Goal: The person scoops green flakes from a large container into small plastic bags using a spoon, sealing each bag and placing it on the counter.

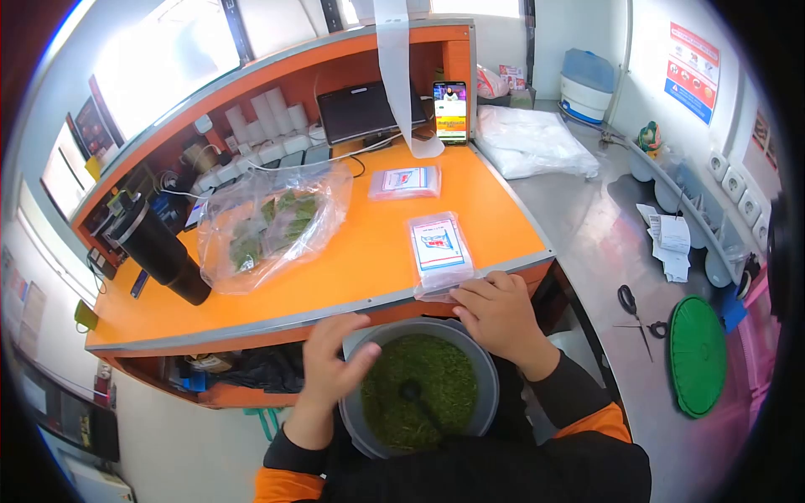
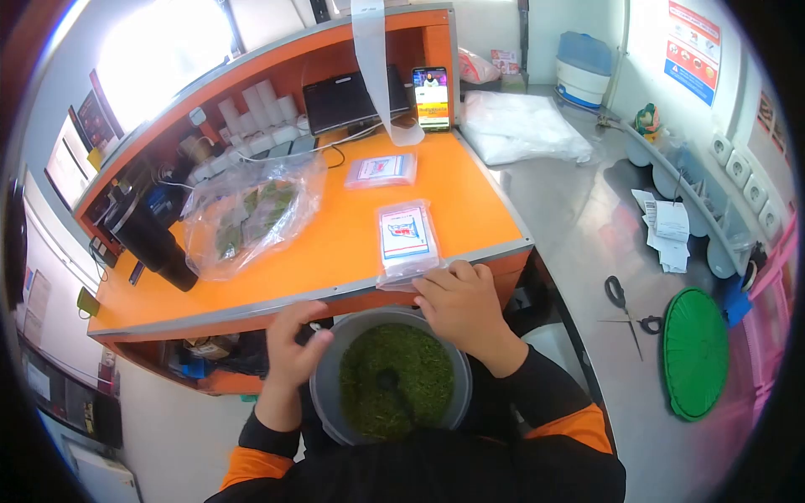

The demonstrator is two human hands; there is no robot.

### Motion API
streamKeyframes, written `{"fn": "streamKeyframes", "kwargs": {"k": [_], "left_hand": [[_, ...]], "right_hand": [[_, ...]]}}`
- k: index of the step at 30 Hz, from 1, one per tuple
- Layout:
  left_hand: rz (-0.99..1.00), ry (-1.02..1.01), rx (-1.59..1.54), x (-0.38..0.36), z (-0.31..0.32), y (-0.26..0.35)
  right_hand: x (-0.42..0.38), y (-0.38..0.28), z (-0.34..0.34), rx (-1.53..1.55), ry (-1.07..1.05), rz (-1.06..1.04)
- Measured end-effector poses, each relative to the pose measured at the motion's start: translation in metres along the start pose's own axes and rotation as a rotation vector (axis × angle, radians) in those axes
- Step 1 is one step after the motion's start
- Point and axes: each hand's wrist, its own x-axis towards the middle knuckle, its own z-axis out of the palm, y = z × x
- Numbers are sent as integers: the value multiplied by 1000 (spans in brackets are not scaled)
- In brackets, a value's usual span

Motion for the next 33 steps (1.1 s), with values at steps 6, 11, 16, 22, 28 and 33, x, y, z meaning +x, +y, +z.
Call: {"fn": "streamKeyframes", "kwargs": {"k": [6, 11, 16, 22, 28, 33], "left_hand": [[63, -195, -175, -19, 26, 18], [-1, -202, -242, -36, 26, 17], [-52, -222, -275, -48, 30, 15], [-90, -264, -276, -58, 36, 16], [-126, -277, -261, -64, 40, 11], [-153, -290, -259, -70, 44, 4]], "right_hand": [[13, -7, 18, -154, -51, 122], [12, 2, 29, -165, -28, 107], [17, -8, 25, -261, -38, 157], [18, 3, 36, -271, 7, 149], [27, 8, 38, -295, -42, 218], [30, 19, 45, -316, -89, 212]]}}
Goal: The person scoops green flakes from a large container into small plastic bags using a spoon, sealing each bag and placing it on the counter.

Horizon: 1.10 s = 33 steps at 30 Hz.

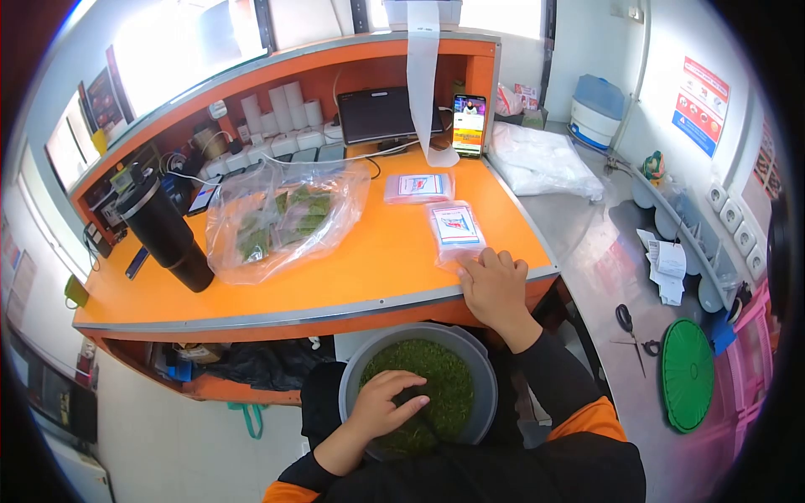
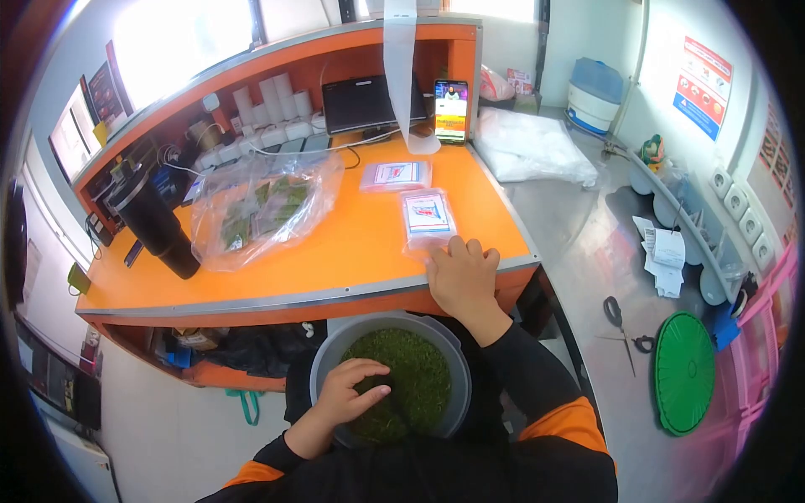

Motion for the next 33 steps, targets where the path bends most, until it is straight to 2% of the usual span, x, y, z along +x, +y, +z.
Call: {"fn": "streamKeyframes", "kwargs": {"k": [6, 9, 12, 15, 21, 24, 27, 30, 33], "left_hand": [[-1, -8, -21, -1, 3, -4], [-19, -17, -30, -2, 3, -4], [-25, -24, -30, -2, 2, -4], [-33, -33, -19, -2, 1, -3], [-27, -18, -21, -5, 3, -7], [-34, -21, -33, -3, 1, -5], [-30, -15, -49, -3, 1, -5], [-18, -9, -54, -2, 1, -5], [-11, -8, -59, -1, 2, -6]], "right_hand": [[8, 2, 10, -43, 83, 41], [19, 3, 1, -51, -63, 117], [29, 11, 10, -51, -117, 119], [35, 22, 28, 24, -42, 14], [43, 16, 26, 47, -23, 87], [33, 7, 9, 243, 14, 93], [23, 1, -2, 329, 170, -64], [19, -5, -14, 361, 274, -127], [12, -2, -11, 403, 233, -129]]}}
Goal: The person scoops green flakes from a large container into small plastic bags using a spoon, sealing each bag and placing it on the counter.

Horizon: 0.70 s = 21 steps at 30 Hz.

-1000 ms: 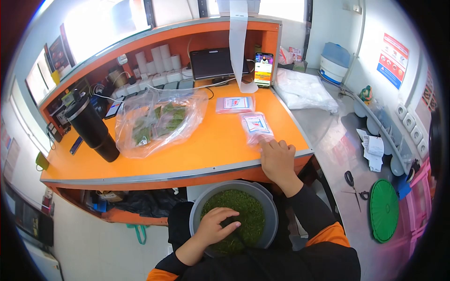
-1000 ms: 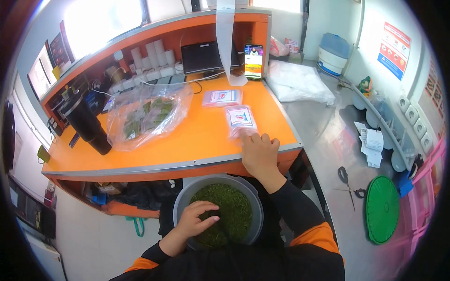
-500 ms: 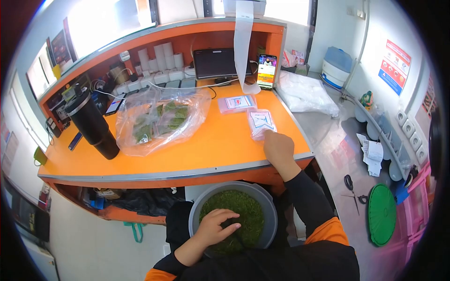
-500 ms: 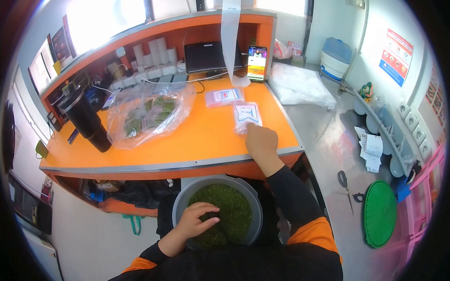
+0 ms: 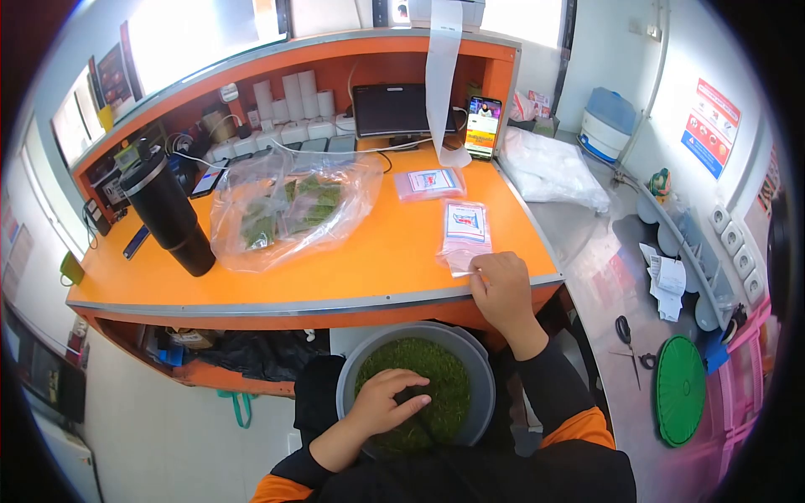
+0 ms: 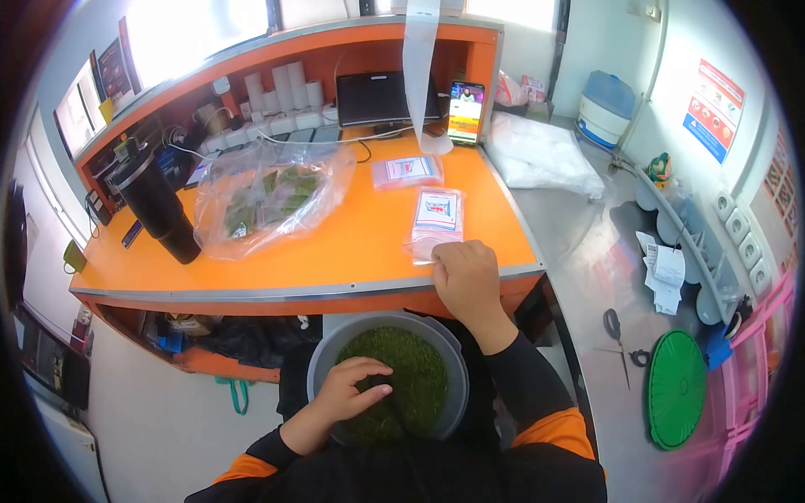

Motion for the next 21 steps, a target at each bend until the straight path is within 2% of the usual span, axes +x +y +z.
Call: {"fn": "streamKeyframes", "kwargs": {"k": [3, 6, 9, 12, 15, 18, 21], "left_hand": [[-5, -3, -4, 0, 0, 2], [-13, -6, -6, 0, -1, 1], [-11, 2, 2, 0, 0, 2], [-15, 9, 5, 0, 0, 4], [-18, 6, 7, 1, -1, 6], [-17, 4, 10, 1, -1, 7], [-31, -10, -37, 1, -2, 7]], "right_hand": [[-4, 0, 3, 47, -7, 75], [-7, 10, 10, 40, 50, 15], [-12, 14, 15, -61, -26, 115], [-14, 14, 18, -141, -26, 117], [-8, -2, -1, -24, -117, 191], [-2, -11, -17, 185, -30, 174], [-7, -25, -33, 774, 168, 456]]}}
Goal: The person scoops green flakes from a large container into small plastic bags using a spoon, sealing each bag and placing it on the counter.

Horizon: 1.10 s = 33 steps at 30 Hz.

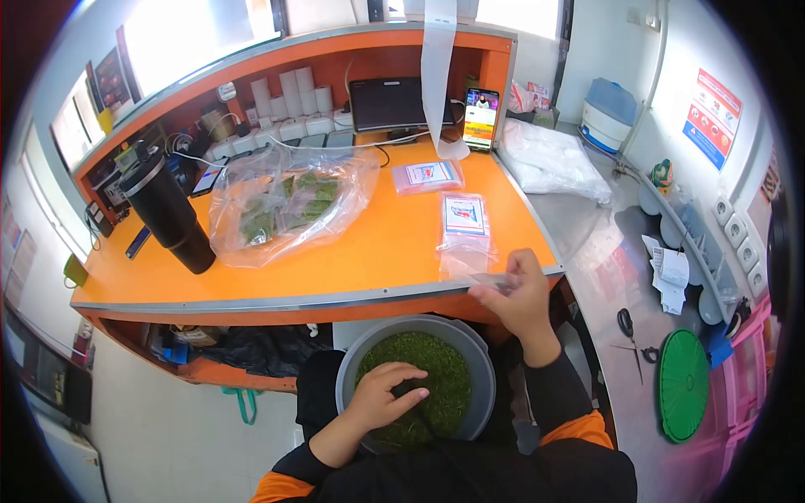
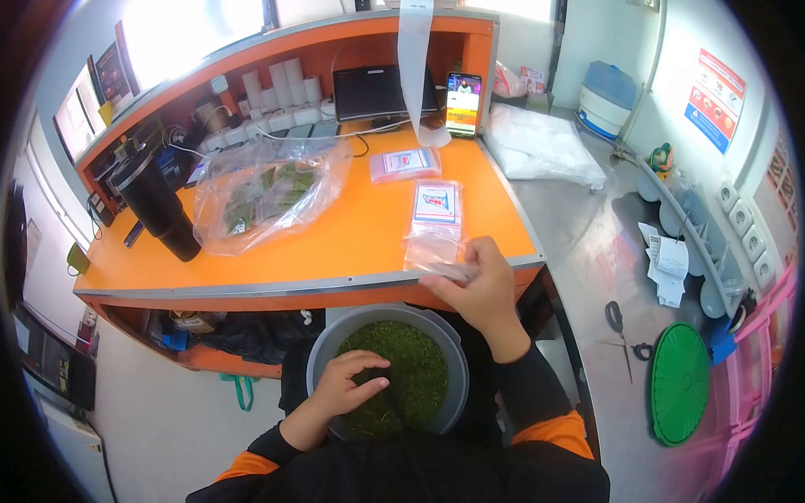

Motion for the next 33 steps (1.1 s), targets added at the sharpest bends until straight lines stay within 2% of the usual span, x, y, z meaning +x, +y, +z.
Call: {"fn": "streamKeyframes", "kwargs": {"k": [1, 3, 4, 6, 7, 8, 10, 11, 13, 14, 16, 19, 22, 26, 29, 33], "left_hand": [[-6, -6, -24, 0, 0, 0], [-154, 23, -354, -1, 4, 5], [-224, 37, -515, -1, 5, 7], [-252, -49, -710, 1, 5, 7], [-268, -93, -808, 1, 6, 6], [-272, -172, -757, -2, 4, 4], [-284, -326, -657, -8, -2, -1], [-241, -275, -617, -9, 2, 1], [-368, -299, -547, -14, 3, -9], [-432, -312, -511, -16, 2, -12], [-321, -310, -263, -12, -5, 1], [-145, -276, 20, -7, -10, 4], [-37, -326, 184, -7, -6, 5], [-29, -435, 186, -7, -1, 6], [-56, -468, -71, -7, -3, 8], [-36, -284, -90, -13, -2, 0]], "right_hand": [[-7, -8, -4, -39, -53, 96], [-26, -22, -15, -117, -159, 288], [-36, -28, -13, -133, -295, 150], [-60, -28, -2, 62, -625, 197], [-72, -29, 1, 268, -721, 498], [-78, -29, 7, 373, -720, 580], [-94, -6, 14, 240, -645, 444], [-99, -3, 15, 263, -628, 500], [-104, 0, 18, 311, -591, 614], [-102, -1, 23, 155, -467, 397], [-95, -4, 34, -154, -205, -33], [-82, -13, 21, -377, -282, -303], [-100, -11, 16, -12, -900, 337], [-109, 3, 18, -114, -1071, 299], [-108, 9, 17, 35, -1134, 358], [-107, 7, 21, -13, -1021, 254]]}}
